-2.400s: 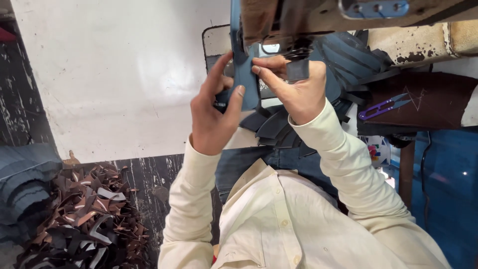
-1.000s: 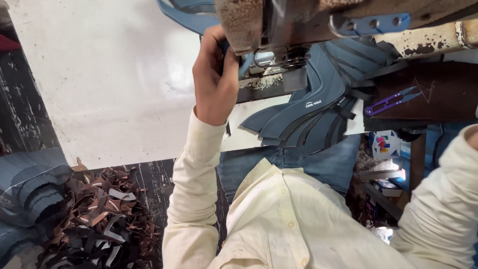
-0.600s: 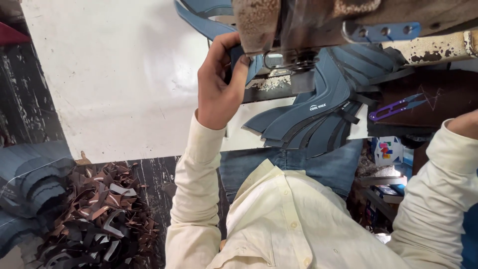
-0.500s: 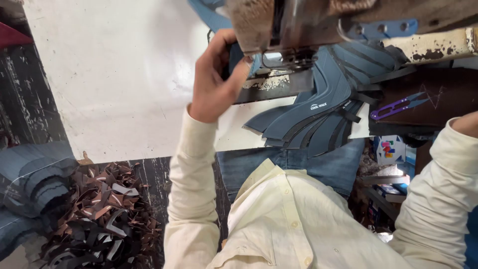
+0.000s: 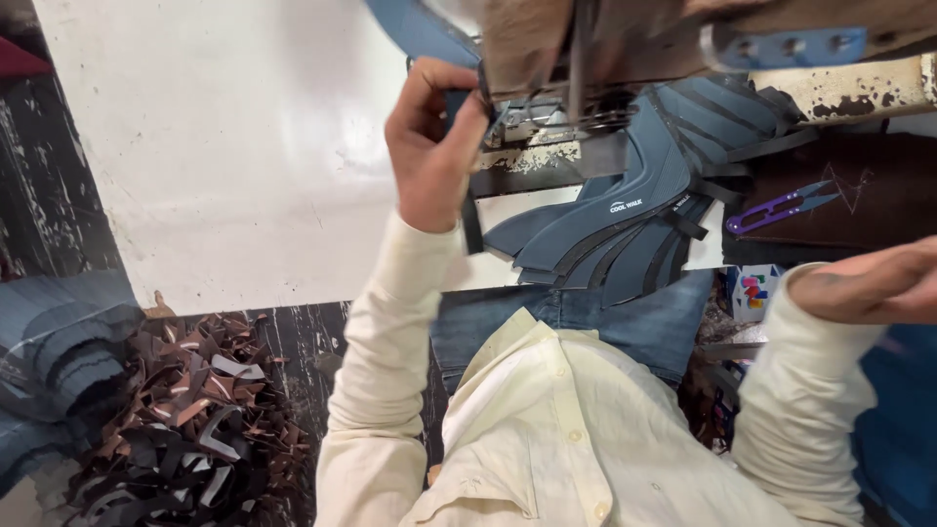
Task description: Stitch together precut pieces of shoe uppers using an industrial sewing machine.
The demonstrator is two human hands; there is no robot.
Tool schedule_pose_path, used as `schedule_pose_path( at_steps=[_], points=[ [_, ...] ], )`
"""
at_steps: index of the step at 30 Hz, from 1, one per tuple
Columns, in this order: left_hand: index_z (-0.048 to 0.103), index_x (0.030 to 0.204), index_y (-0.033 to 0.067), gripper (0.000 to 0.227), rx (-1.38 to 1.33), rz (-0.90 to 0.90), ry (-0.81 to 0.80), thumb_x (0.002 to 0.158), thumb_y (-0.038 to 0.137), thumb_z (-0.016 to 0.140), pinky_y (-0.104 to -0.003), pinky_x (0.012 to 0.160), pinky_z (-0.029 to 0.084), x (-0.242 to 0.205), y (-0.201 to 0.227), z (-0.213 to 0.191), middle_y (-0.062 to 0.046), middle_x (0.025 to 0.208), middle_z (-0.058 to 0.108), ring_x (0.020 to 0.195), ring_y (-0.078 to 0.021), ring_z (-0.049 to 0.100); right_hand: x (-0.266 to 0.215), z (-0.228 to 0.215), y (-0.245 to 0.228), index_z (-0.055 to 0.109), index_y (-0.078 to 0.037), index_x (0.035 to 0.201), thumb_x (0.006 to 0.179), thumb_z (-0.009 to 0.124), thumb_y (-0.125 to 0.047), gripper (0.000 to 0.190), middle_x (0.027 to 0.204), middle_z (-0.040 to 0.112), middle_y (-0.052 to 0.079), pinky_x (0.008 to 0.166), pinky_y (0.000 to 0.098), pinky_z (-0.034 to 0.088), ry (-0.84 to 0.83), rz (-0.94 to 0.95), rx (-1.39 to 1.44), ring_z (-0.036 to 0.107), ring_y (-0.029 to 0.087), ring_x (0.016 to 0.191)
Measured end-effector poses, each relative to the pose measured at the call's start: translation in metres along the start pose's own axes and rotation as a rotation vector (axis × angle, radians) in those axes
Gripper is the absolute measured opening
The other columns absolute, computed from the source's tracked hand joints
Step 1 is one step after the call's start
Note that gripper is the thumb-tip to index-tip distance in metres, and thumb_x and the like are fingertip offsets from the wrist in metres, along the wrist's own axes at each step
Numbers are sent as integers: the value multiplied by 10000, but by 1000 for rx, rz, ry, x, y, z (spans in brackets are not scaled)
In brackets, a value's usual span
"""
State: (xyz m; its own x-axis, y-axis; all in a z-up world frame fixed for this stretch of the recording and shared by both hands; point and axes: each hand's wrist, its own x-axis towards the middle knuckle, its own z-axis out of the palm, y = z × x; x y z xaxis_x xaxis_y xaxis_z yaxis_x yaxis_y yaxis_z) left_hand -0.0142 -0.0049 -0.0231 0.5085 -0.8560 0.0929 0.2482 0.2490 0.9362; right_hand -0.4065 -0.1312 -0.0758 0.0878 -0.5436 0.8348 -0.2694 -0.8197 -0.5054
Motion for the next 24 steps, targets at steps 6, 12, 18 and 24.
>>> schedule_pose_path(
  at_steps=[6, 12, 18, 24],
  points=[
    [625, 1178, -6, 95, 192, 143, 293, 1086, 3, 648, -189, 786, 483, -31, 6, 26, -26, 994, 681, 871, -37, 600, 50, 100, -119, 642, 29, 1185, 1160, 536, -314, 360, 1005, 687, 125, 776, 267, 555, -408, 258, 247, 673, 180, 833],
    [591, 1389, 13, 294, 175, 121, 261, 1096, 23, 607, -221, 952, 541, -52, 20, 35, -36, 1206, 697, 1072, -69, 651, 73, 166, -169, 679, 43, 1260, 1100, 669, -40, 181, 1070, 764, 135, 865, 263, 603, -707, 402, 441, 762, 180, 973],
    [602, 1440, 9, 321, 198, 123, 309, 1120, 21, 603, -218, 916, 532, -58, 4, 36, -46, 1192, 713, 1028, -61, 652, 70, 189, -174, 718, 58, 1211, 1025, 740, 20, 192, 1098, 767, 139, 896, 261, 603, -680, 526, 523, 740, 150, 982],
    [488, 1491, 9, 365, 296, 200, 271, 1133, -36, 540, -239, 1045, 506, -62, 15, 51, -98, 1375, 618, 1174, -111, 614, 72, 187, -171, 735, 69, 1170, 1010, 739, 27, 166, 1073, 773, 120, 881, 234, 600, -680, 632, 556, 729, 118, 961]
  ],
)
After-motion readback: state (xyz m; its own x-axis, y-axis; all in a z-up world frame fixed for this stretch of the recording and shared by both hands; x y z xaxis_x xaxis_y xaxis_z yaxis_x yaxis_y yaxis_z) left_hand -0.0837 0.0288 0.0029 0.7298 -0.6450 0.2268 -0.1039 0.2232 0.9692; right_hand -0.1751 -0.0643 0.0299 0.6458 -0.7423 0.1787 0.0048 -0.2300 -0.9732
